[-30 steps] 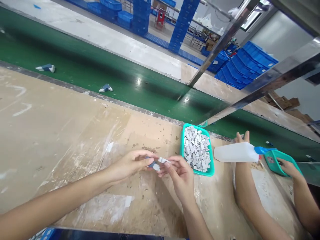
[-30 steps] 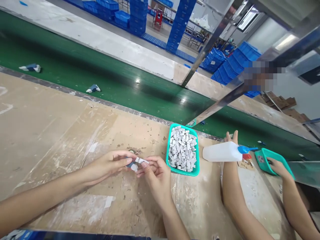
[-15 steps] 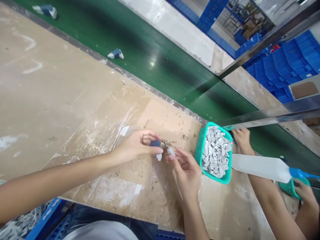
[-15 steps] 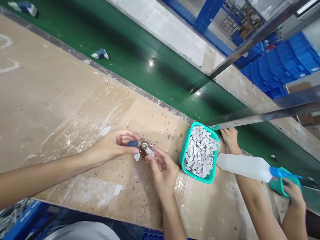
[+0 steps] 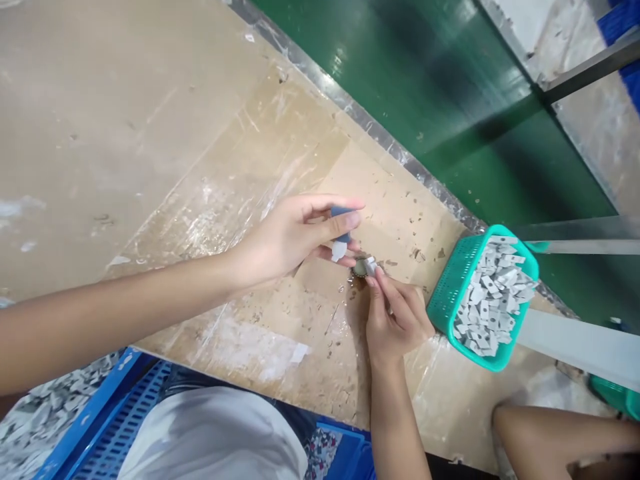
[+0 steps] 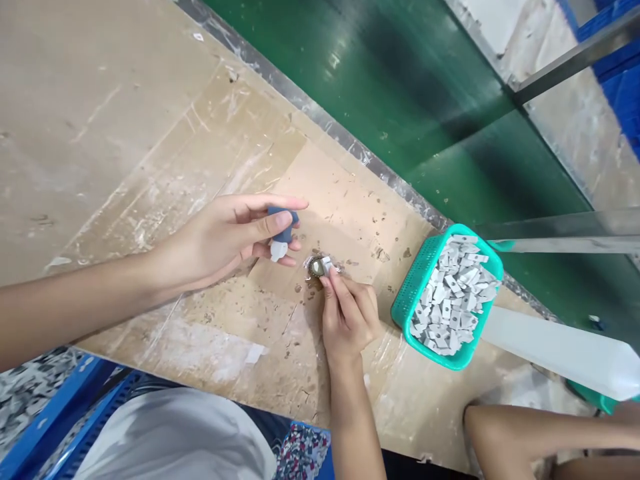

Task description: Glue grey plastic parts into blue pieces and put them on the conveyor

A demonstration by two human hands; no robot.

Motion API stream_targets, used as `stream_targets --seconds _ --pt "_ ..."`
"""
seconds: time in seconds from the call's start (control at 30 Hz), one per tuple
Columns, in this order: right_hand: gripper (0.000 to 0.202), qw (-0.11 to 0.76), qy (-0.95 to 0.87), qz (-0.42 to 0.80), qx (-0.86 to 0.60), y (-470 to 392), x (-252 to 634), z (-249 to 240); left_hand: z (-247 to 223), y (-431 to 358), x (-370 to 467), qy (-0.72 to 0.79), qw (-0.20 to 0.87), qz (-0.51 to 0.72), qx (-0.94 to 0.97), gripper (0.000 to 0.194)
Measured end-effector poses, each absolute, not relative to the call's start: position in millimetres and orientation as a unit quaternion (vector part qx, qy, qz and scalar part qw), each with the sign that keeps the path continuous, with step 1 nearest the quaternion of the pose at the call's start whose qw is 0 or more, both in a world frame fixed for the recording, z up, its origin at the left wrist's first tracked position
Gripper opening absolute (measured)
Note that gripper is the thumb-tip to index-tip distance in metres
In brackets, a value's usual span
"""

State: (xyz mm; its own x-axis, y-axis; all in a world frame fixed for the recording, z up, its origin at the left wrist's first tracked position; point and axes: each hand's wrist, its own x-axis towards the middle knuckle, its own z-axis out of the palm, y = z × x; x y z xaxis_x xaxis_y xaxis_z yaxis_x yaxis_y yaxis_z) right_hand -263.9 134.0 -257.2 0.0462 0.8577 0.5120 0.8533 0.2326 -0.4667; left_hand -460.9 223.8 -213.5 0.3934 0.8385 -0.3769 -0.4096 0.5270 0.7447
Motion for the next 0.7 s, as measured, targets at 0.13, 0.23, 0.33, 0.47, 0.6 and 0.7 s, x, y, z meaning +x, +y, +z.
stream_targets --seconds 0.13,0.23,0.33,0.47,0.6,0.7 --pt "0.024 0.355 -0.686 0.004 -0.635 134.2 -265.5 -258.4 -211.6 225.6 -460.5 0.42 0.769 0.4 0.269 0.029" --pt "0.027 0.362 -0.694 0.0 -0.623 134.3 -267.3 -257.1 -210.1 226.8 -461.1 0.422 0.769 0.396 0.271 0.027" --pt "0.033 0.37 -0.703 -0.006 -0.607 135.0 -269.0 -255.7 -210.0 227.4 -461.9 0.412 0.778 0.381 0.283 0.02" --pt "0.034 0.372 -0.713 -0.023 -0.594 137.6 -269.6 -256.3 -212.6 227.4 -463.6 0.392 0.787 0.367 0.303 0.021" --pt "0.041 0.409 -0.712 -0.028 -0.57 140.2 -269.4 -257.4 -217.7 227.1 -465.6 0.373 0.797 0.356 0.314 0.028" --pt "0.044 0.438 -0.69 -0.016 -0.577 139.7 -270.1 -254.5 -220.9 226.7 -466.4 0.369 0.798 0.335 0.34 0.031"
